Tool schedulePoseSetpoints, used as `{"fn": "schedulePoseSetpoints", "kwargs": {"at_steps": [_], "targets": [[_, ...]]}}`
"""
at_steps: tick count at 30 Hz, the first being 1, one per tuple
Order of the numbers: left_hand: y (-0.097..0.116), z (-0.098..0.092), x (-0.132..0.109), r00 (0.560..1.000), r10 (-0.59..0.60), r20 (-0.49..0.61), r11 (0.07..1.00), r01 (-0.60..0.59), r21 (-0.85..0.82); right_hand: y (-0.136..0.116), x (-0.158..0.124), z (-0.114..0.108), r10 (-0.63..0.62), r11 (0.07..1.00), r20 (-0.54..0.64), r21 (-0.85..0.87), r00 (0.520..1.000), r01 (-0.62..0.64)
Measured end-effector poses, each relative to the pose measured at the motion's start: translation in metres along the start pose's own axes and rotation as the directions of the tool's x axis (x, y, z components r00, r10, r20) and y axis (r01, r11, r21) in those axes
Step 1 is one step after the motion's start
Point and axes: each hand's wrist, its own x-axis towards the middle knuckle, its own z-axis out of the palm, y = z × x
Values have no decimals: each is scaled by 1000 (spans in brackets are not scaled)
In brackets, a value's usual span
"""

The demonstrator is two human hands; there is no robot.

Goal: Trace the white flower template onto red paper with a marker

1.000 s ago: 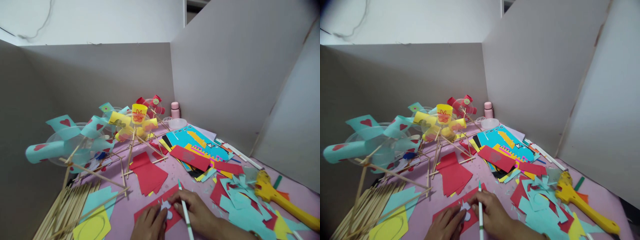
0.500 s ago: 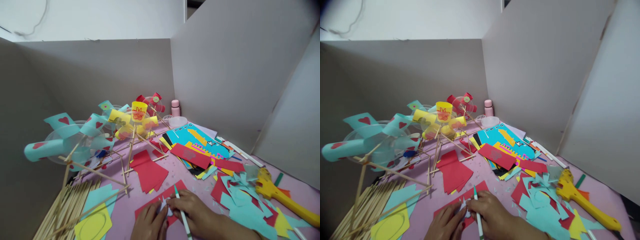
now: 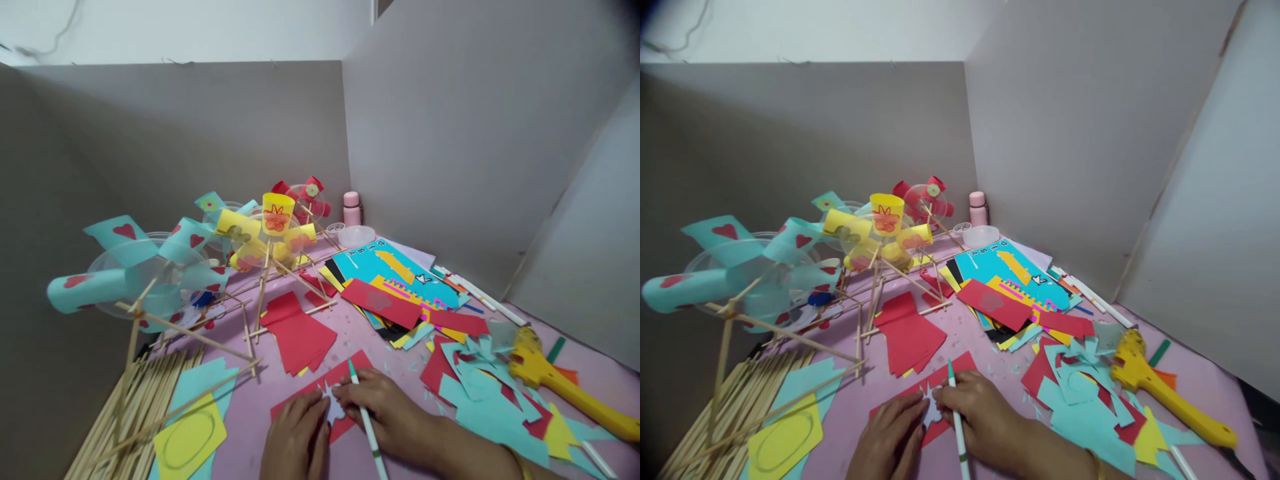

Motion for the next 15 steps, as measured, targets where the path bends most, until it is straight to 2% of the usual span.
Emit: {"fn": "schedulePoseSetpoints", "kwargs": {"at_steps": [3, 7, 9, 12, 15], "targets": [[2, -2, 2, 1000, -7, 5, 1000, 7, -7, 1, 0, 1, 21, 997, -29, 72, 999, -19], [3, -2, 2, 1000, -16, 5, 1000, 16, -9, 3, -1, 2, 151, 962, -144, 249, 978, -112], [4, -2, 1, 1000, -20, 3, 1000, 20, -8, 3, -1, 1, 195, 948, -176, 285, 965, -139], [4, -1, 0, 1000, -22, 2, 1000, 22, -8, 1, -1, -1, 163, 956, -164, 268, 973, -115], [2, 1, -1, 1000, -18, 1, 1000, 18, -4, -2, 0, -2, 60, 988, -92, 145, 994, -46]]}}
